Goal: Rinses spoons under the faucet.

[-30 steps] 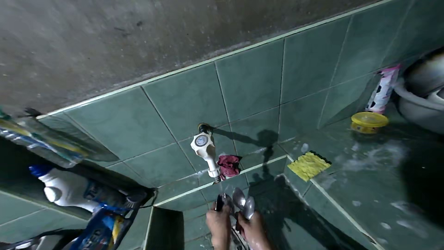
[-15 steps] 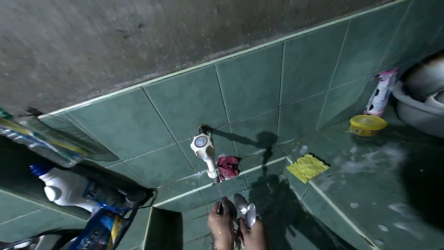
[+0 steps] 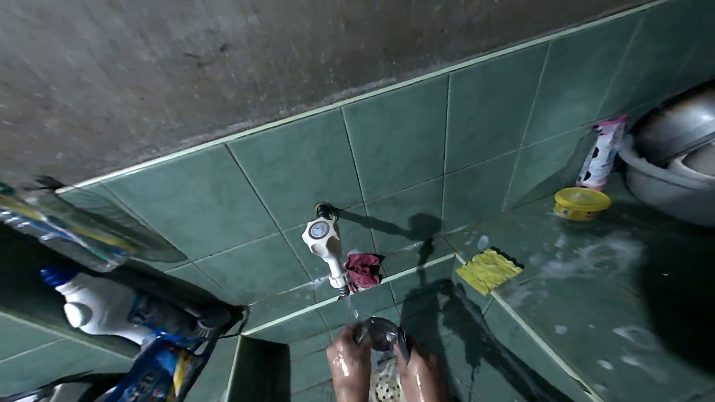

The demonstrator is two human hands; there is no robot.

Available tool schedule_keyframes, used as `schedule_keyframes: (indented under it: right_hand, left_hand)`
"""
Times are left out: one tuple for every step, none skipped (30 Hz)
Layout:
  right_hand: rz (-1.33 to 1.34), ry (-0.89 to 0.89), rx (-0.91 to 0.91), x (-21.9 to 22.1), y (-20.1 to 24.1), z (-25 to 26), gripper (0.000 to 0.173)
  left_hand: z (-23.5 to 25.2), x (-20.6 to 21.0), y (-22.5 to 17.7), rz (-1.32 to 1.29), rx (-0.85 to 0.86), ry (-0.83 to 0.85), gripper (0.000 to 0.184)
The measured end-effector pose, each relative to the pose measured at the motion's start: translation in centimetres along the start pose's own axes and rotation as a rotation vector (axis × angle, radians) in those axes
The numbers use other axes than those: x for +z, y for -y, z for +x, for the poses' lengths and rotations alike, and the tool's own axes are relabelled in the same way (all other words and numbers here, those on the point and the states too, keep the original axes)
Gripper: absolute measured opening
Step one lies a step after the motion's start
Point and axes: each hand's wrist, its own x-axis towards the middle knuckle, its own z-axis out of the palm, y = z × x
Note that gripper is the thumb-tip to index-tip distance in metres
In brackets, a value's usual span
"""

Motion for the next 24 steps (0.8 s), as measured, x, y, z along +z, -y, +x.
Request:
schedule_keyframes:
  right_hand:
    - [-0.007,0.001,0.0,0.0,0.0,0.0,0.031]
    - [-0.01,0.002,-0.002,0.1,-0.1,-0.1,0.031]
    - [-0.007,0.013,0.002,0.1,-0.2,-0.1,0.032]
    - [0.001,0.002,-0.003,0.2,-0.3,-0.2,0.032]
    - [0.014,-0.026,-0.013,0.3,-0.5,-0.2,0.031]
    - [0.022,-0.063,-0.028,0.6,-0.7,-0.2,0.03]
    - [0.029,-0.081,-0.031,0.7,-0.8,-0.2,0.029]
    - [0.037,-0.075,-0.021,0.7,-0.8,-0.2,0.029]
    - [0.038,-0.056,-0.008,0.6,-0.8,-0.3,0.029]
    - [0.037,-0.028,0.008,0.4,-0.7,-0.4,0.031]
    - [0.038,-0.014,0.015,0.3,-0.6,-0.5,0.031]
    - [0.04,0.007,0.032,0.3,-0.5,-0.5,0.032]
    - [0.042,0.033,0.051,0.2,-0.5,-0.5,0.033]
    - [0.038,0.038,0.054,0.2,-0.5,-0.5,0.033]
    - [0.032,0.033,0.045,0.3,-0.7,-0.5,0.033]
    - [0.03,0.027,0.035,0.3,-0.8,-0.5,0.032]
    - [0.03,0.021,0.028,0.2,-0.8,-0.5,0.031]
    - [0.026,0.027,0.028,0.2,-0.8,-0.4,0.031]
    - [0.024,0.037,0.031,0.2,-0.8,-0.5,0.031]
    - [0.025,0.05,0.04,0.3,-0.8,-0.4,0.031]
    - [0.029,0.038,0.041,0.5,-0.8,-0.4,0.031]
    - [0.042,0.033,0.05,0.6,-0.8,-0.4,0.032]
    - [0.069,0.028,0.062,0.6,-1.0,-0.3,0.033]
    - [0.091,0.033,0.083,0.5,-1.0,-0.1,0.033]
  left_hand:
    - [0.1,0.0,-0.2,0.013,-0.025,0.007,0.023]
    - [0.1,-0.2,-0.5,0.005,-0.078,0.028,0.024]
    - [0.1,-0.1,-0.5,-0.042,-0.129,0.035,0.025]
    - [0.2,0.2,-0.1,-0.135,-0.177,0.016,0.023]
    - [0.4,0.8,0.7,-0.285,-0.219,-0.019,0.02]
    - [0.5,1.5,1.3,-0.482,-0.248,-0.066,0.014]
    - [0.5,2.0,1.8,-0.633,-0.257,-0.096,0.012]
    - [0.5,2.1,2.0,-0.661,-0.239,-0.088,0.015]
    - [0.4,2.0,2.1,-0.577,-0.2,-0.062,0.016]
    - [0.3,1.6,2.0,-0.454,-0.146,-0.037,0.017]
    - [0.2,1.2,1.9,-0.341,-0.099,-0.015,0.018]
    - [0.2,0.9,1.8,-0.268,-0.061,0.007,0.02]
    - [0.3,0.6,1.9,-0.223,-0.031,0.031,0.023]
    - [0.4,0.5,2.1,-0.21,-0.013,0.052,0.023]
    - [0.6,0.5,2.5,-0.217,0.004,0.069,0.023]
    - [0.7,0.7,3.0,-0.237,0.021,0.07,0.023]
    - [0.8,0.7,3.2,-0.248,0.022,0.075,0.022]
    - [0.8,0.6,3.1,-0.239,0.008,0.082,0.023]
    - [0.8,0.5,2.8,-0.234,-0.017,0.083,0.023]
    - [0.8,0.5,2.7,-0.255,-0.043,0.075,0.022]
    - [0.9,0.6,2.6,-0.312,-0.078,0.071,0.021]
    - [0.9,0.8,2.7,-0.402,-0.111,0.048,0.018]
    - [0.9,1.2,2.9,-0.51,-0.156,0.015,0.014]
    - [0.9,1.4,2.9,-0.577,-0.213,-0.007,0.011]
